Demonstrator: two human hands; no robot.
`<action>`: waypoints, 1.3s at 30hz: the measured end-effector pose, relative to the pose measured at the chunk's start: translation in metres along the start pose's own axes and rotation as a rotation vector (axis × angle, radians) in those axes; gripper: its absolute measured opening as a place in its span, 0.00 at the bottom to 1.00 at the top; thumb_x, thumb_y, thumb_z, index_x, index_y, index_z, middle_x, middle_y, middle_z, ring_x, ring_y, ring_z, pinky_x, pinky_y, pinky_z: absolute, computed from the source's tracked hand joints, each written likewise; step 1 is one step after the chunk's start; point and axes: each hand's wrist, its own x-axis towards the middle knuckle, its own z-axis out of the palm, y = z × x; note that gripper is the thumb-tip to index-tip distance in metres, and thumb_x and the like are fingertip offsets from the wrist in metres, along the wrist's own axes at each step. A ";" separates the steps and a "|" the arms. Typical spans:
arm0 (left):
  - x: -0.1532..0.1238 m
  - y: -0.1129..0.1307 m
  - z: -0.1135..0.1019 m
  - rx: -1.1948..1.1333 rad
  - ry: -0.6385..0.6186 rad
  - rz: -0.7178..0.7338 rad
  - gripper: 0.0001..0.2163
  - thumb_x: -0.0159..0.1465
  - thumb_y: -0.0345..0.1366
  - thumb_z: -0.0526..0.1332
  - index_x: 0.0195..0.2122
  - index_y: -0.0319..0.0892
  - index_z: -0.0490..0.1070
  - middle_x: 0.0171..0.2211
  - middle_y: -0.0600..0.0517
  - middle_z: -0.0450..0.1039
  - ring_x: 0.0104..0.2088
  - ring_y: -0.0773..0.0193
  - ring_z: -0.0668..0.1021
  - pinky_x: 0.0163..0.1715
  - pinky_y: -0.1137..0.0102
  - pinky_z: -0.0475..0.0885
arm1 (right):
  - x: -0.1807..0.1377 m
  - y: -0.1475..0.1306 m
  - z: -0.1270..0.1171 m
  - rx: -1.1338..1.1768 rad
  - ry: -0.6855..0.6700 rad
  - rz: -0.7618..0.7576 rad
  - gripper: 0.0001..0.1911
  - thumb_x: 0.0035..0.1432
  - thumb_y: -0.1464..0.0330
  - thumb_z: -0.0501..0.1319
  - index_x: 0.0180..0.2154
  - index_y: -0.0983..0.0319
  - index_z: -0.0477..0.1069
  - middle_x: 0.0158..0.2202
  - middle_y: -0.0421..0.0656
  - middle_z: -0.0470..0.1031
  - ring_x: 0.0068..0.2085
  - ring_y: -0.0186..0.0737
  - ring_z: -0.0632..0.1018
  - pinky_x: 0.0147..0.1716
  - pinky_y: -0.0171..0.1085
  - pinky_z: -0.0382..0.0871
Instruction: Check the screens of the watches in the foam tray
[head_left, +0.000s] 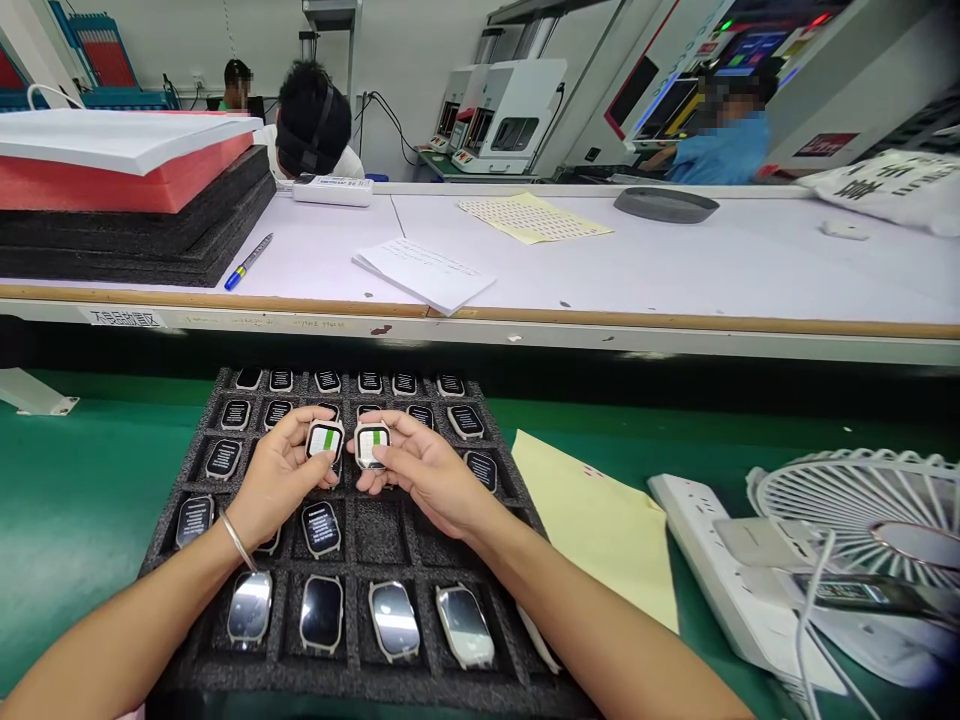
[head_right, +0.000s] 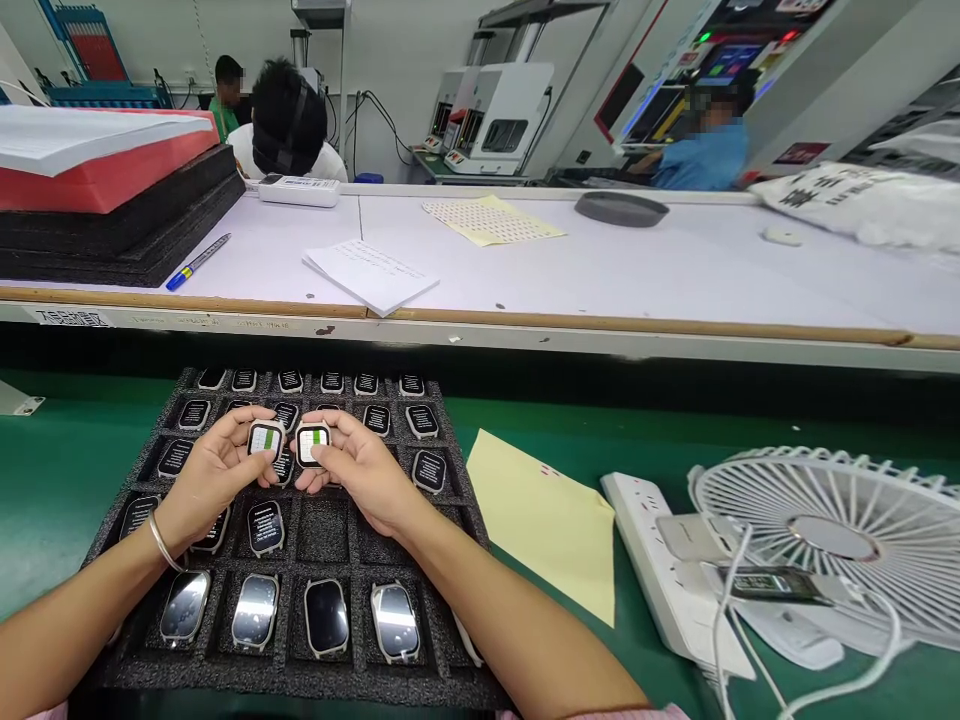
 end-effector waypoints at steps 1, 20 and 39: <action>0.000 0.000 0.000 -0.006 0.000 -0.003 0.18 0.54 0.31 0.64 0.47 0.42 0.66 0.33 0.56 0.73 0.23 0.73 0.76 0.24 0.76 0.73 | 0.000 0.000 0.000 0.002 -0.003 -0.005 0.17 0.55 0.69 0.66 0.47 0.60 0.68 0.36 0.41 0.77 0.29 0.34 0.80 0.30 0.34 0.72; -0.002 0.003 0.000 0.008 0.044 0.005 0.15 0.55 0.33 0.63 0.44 0.42 0.68 0.33 0.55 0.72 0.23 0.72 0.75 0.25 0.75 0.71 | -0.001 -0.002 0.000 0.065 0.007 0.015 0.16 0.56 0.67 0.65 0.46 0.60 0.68 0.39 0.43 0.78 0.30 0.37 0.81 0.32 0.36 0.73; -0.002 0.001 0.000 -0.026 0.049 -0.017 0.17 0.55 0.34 0.62 0.46 0.42 0.66 0.34 0.54 0.73 0.24 0.70 0.77 0.26 0.73 0.73 | 0.000 -0.002 0.002 0.098 0.001 0.026 0.18 0.53 0.66 0.67 0.46 0.60 0.69 0.40 0.44 0.78 0.28 0.37 0.81 0.31 0.36 0.73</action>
